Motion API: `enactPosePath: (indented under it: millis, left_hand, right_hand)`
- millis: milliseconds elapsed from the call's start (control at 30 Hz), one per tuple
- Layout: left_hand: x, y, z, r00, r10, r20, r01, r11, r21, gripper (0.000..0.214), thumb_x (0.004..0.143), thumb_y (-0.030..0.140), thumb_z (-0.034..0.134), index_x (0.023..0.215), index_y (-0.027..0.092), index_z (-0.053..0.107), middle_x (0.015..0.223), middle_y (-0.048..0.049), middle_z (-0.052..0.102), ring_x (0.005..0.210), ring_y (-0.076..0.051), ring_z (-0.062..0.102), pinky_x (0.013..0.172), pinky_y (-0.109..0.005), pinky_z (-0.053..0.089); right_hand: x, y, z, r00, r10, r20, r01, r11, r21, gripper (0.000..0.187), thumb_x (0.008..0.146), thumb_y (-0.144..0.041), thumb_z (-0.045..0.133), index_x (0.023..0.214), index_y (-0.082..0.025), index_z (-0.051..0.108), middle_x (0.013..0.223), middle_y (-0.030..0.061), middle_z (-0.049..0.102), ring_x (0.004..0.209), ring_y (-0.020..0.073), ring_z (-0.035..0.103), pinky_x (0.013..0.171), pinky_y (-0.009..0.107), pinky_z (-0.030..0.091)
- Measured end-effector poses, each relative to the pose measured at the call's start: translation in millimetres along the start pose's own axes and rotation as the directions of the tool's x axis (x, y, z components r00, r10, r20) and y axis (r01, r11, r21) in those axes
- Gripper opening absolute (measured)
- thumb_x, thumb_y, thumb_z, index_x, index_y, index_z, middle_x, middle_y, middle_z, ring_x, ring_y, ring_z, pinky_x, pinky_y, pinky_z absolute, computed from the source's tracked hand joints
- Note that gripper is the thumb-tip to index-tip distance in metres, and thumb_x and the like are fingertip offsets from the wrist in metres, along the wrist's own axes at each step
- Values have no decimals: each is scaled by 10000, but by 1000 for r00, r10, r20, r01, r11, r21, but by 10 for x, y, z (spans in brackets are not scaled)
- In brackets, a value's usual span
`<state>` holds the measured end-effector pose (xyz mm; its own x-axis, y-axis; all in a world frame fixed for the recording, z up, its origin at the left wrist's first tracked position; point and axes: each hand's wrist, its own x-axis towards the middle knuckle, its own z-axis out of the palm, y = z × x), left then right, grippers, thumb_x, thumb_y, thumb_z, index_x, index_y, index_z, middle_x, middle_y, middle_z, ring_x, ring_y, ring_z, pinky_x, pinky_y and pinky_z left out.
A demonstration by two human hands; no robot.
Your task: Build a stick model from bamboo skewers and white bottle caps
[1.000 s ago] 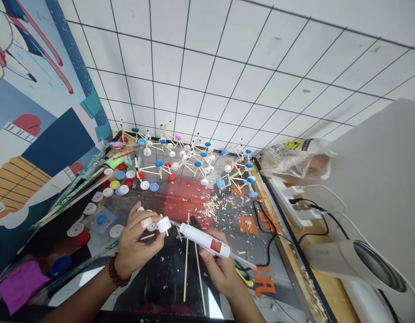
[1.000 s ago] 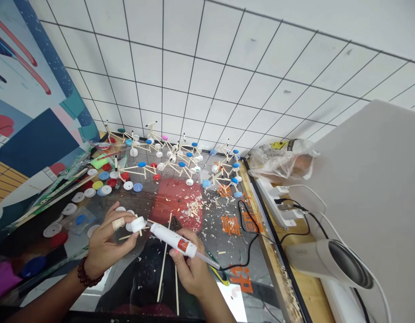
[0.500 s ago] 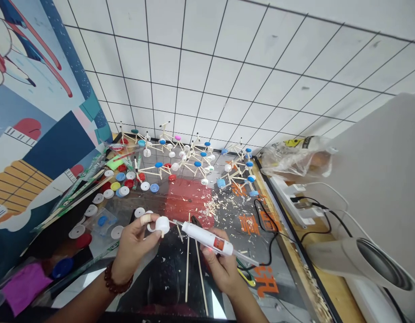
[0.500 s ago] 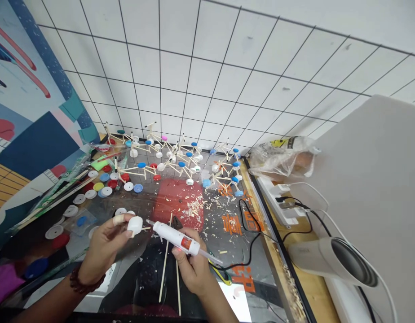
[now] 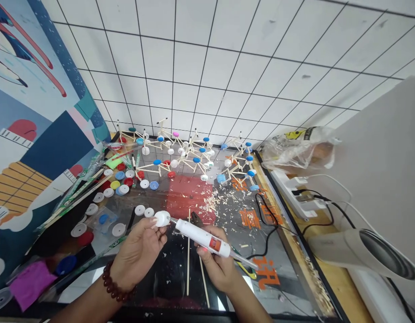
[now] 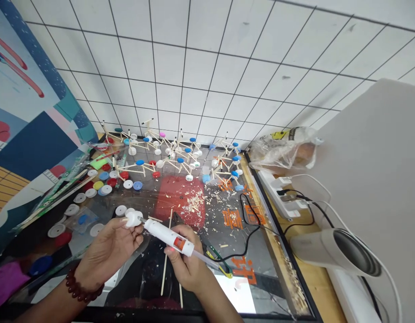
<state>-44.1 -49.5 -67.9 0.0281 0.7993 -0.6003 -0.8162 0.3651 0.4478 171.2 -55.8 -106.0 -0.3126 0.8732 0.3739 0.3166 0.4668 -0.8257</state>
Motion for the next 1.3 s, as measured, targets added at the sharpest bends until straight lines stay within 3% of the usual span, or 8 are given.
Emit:
enactPosePath:
  millis: [233,667,1000,1300]
  left_hand:
    - [17,-71,32,994,-109,-7,108,989,-103,87,761,176,622,844,199,634,781,-14,644,663,-133,596,595,-278,522]
    - [-5,-82,92,986,-164,-2,162,975,-149,91,801,158,603,892,153,606,764,-32,628,678,-163,593,639,-322,509]
    - [20,-77,124,974,-217,-55,202,957,-207,47,848,186,568,855,157,604,759,-32,626,658,-158,599,625,-316,502]
    - [9,-132,125,970,-232,-74,215,959,-184,85,879,205,546,892,155,613,766,-39,623,652,-154,598,616,-312,496]
  right_hand:
    - [3,0,-23,997,-48,-57,45,998,-52,233,946,-279,496,1170,-220,512,998,72,604,876,209,613,771,327,519]
    - [33,-29,-51,988,-106,-113,92,989,-118,219,935,-269,509,1146,-212,520,965,62,600,848,203,614,734,308,517]
    - [7,-2,-54,987,-155,-38,147,976,-161,253,925,-263,513,1175,-228,492,1009,67,625,959,239,603,879,391,471]
    - [-1,26,-61,986,-153,-68,140,976,-169,231,925,-245,499,1155,-228,498,974,60,622,928,233,605,872,406,487]
